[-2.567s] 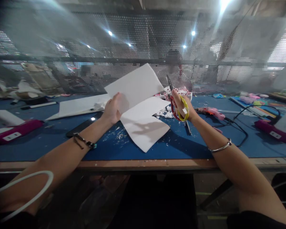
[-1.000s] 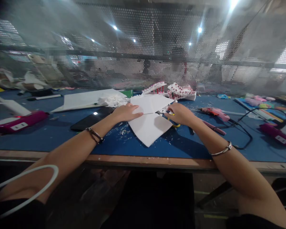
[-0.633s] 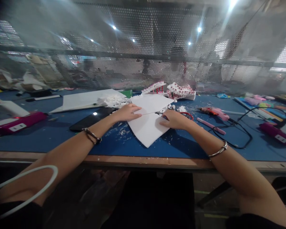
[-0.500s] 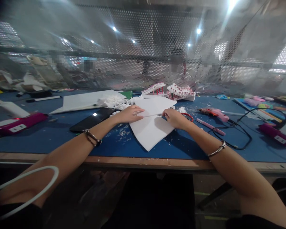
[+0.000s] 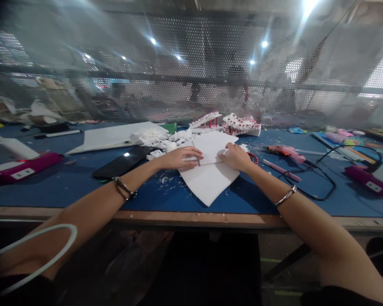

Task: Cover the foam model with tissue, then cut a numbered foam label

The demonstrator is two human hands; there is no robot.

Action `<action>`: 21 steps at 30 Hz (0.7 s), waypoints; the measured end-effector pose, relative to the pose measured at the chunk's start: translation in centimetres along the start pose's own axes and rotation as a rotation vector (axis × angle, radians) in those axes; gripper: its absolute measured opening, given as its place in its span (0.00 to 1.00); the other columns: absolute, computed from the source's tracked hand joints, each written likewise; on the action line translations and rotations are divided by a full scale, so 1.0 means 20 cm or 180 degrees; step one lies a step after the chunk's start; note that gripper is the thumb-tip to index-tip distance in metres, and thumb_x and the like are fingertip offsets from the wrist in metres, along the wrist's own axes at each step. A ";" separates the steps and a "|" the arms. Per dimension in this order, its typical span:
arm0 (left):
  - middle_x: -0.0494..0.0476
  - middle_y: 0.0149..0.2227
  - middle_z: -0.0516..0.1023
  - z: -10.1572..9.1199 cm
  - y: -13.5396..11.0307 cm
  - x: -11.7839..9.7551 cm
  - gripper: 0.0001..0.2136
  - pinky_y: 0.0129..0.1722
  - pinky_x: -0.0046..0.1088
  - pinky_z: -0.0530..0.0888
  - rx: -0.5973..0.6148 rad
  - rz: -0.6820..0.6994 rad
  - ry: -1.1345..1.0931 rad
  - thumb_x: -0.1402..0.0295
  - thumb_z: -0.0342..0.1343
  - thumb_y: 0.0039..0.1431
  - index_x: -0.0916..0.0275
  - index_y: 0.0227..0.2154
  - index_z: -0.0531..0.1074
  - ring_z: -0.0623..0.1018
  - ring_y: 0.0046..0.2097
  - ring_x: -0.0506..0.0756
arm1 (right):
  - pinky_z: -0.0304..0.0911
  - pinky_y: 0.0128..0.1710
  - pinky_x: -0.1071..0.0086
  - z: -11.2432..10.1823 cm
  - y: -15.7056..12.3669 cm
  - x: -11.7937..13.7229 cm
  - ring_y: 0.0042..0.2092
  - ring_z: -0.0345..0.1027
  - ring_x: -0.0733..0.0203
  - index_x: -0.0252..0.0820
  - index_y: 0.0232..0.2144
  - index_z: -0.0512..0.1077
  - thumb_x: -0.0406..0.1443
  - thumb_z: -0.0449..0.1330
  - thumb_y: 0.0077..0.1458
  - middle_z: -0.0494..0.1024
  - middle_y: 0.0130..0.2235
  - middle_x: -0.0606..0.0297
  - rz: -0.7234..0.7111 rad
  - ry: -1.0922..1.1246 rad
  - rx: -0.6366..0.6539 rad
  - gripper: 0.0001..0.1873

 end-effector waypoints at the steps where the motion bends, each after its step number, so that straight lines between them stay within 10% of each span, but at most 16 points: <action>1: 0.61 0.59 0.69 0.00 0.00 0.00 0.25 0.59 0.34 0.64 0.0009 0.0005 0.0015 0.49 0.50 0.56 0.60 0.50 0.74 0.69 0.59 0.60 | 0.58 0.49 0.58 0.00 0.00 -0.01 0.50 0.66 0.45 0.32 0.50 0.66 0.42 0.60 0.54 0.73 0.47 0.44 0.0071 0.0137 -0.0003 0.25; 8: 0.63 0.56 0.72 -0.04 0.01 0.13 0.27 0.56 0.33 0.68 -0.0399 -0.0531 0.0328 0.52 0.46 0.58 0.64 0.53 0.72 0.74 0.54 0.59 | 0.65 0.31 0.70 -0.12 0.01 -0.02 0.32 0.68 0.64 0.40 0.49 0.63 0.33 0.56 0.55 0.73 0.35 0.63 0.0459 0.1628 0.0123 0.18; 14: 0.71 0.55 0.72 -0.07 -0.02 0.34 0.33 0.57 0.41 0.67 -0.0585 -0.1477 0.0709 0.51 0.52 0.52 0.68 0.56 0.68 0.71 0.57 0.68 | 0.52 0.18 0.78 -0.36 -0.02 -0.06 0.20 0.53 0.74 0.40 0.34 0.68 0.29 0.51 0.57 0.63 0.25 0.71 0.0538 0.2900 -0.0449 0.07; 21: 0.73 0.61 0.67 -0.08 -0.04 0.41 0.43 0.56 0.44 0.66 -0.0524 -0.2020 0.0576 0.41 0.53 0.46 0.67 0.60 0.63 0.68 0.60 0.72 | 0.52 0.17 0.78 -0.37 -0.01 -0.09 0.19 0.54 0.75 0.39 0.28 0.70 0.26 0.52 0.56 0.66 0.25 0.69 0.0605 0.3250 -0.0801 0.09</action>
Point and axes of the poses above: each hand's wrist, its own y-axis towards the middle knuckle, its own z-axis out of the palm, x = y × z, the point moved 5 cm from there along y, towards the middle knuckle
